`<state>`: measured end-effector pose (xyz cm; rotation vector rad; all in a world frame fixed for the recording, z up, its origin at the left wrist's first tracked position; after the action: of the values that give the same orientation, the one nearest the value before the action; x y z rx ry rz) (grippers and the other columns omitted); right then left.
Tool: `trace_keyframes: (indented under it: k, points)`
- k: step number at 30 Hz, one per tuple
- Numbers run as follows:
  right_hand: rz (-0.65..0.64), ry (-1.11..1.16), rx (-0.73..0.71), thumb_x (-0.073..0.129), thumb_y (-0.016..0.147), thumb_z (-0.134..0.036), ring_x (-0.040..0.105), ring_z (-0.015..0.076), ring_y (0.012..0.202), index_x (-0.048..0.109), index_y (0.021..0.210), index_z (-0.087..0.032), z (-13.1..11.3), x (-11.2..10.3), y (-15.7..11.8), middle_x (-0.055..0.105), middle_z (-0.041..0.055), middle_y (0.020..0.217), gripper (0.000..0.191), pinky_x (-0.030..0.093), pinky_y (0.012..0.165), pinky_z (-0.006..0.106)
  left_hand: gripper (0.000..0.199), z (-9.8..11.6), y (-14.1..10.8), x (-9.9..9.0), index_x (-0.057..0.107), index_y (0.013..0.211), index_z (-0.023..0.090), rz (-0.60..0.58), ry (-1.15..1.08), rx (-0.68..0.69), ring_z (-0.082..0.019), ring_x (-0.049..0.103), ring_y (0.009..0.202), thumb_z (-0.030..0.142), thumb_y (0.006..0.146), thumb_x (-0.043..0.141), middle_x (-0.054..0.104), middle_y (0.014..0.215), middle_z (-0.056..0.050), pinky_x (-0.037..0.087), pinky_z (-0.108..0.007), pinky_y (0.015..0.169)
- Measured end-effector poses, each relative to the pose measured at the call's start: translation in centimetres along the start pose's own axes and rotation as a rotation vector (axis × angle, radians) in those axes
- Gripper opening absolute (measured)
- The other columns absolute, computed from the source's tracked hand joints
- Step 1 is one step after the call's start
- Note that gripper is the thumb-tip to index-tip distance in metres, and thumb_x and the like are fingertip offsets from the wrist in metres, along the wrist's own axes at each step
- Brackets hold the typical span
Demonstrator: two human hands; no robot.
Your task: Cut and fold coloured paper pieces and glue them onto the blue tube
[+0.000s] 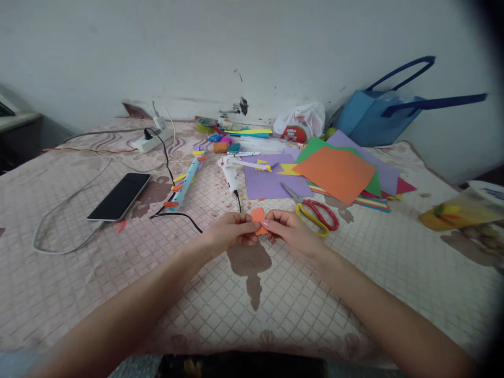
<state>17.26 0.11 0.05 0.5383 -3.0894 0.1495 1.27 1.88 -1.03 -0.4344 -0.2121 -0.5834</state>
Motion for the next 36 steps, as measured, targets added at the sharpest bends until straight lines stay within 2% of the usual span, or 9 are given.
trace_keyframes:
  k: [8, 36]
  points:
    - [-0.002, 0.013, 0.007, 0.059, 0.081, -0.037, 0.047, 0.0081, 0.054, 0.052, 0.066, -0.018, 0.12, 0.15, -0.03, 0.053, -0.0034, 0.061, 0.025, 0.038, 0.053, 0.023, 0.025, -0.03, 0.06, -0.20, 0.064, 0.077, 0.010, -0.034, -0.024, -0.002, -0.007, 0.056, 0.059, 0.033, 0.072, 0.072, 0.061, 0.070, -0.002, 0.046, -0.022, 0.061]
    - [0.021, 0.019, -0.008, 0.062, 0.080, -0.038, 0.046, 0.0075, 0.053, 0.054, 0.067, -0.017, 0.24, 0.09, 0.07, 0.052, -0.0036, 0.062, 0.025, 0.038, 0.053, 0.023, 0.029, 0.52, -0.29, 0.29, 0.063, 0.079, 0.009, -0.008, -0.032, -0.011, -0.007, 0.055, 0.060, 0.032, 0.067, 0.076, 0.060, 0.071, -0.001, 0.044, -0.024, 0.064]
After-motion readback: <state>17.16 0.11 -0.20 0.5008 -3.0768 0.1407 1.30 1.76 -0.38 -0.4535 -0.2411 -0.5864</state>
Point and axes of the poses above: each hand's wrist, its own y-axis towards the middle knuckle, its own x-axis out of the palm, z = x × y, the point moved 2 cm from there along y, towards the middle knuckle
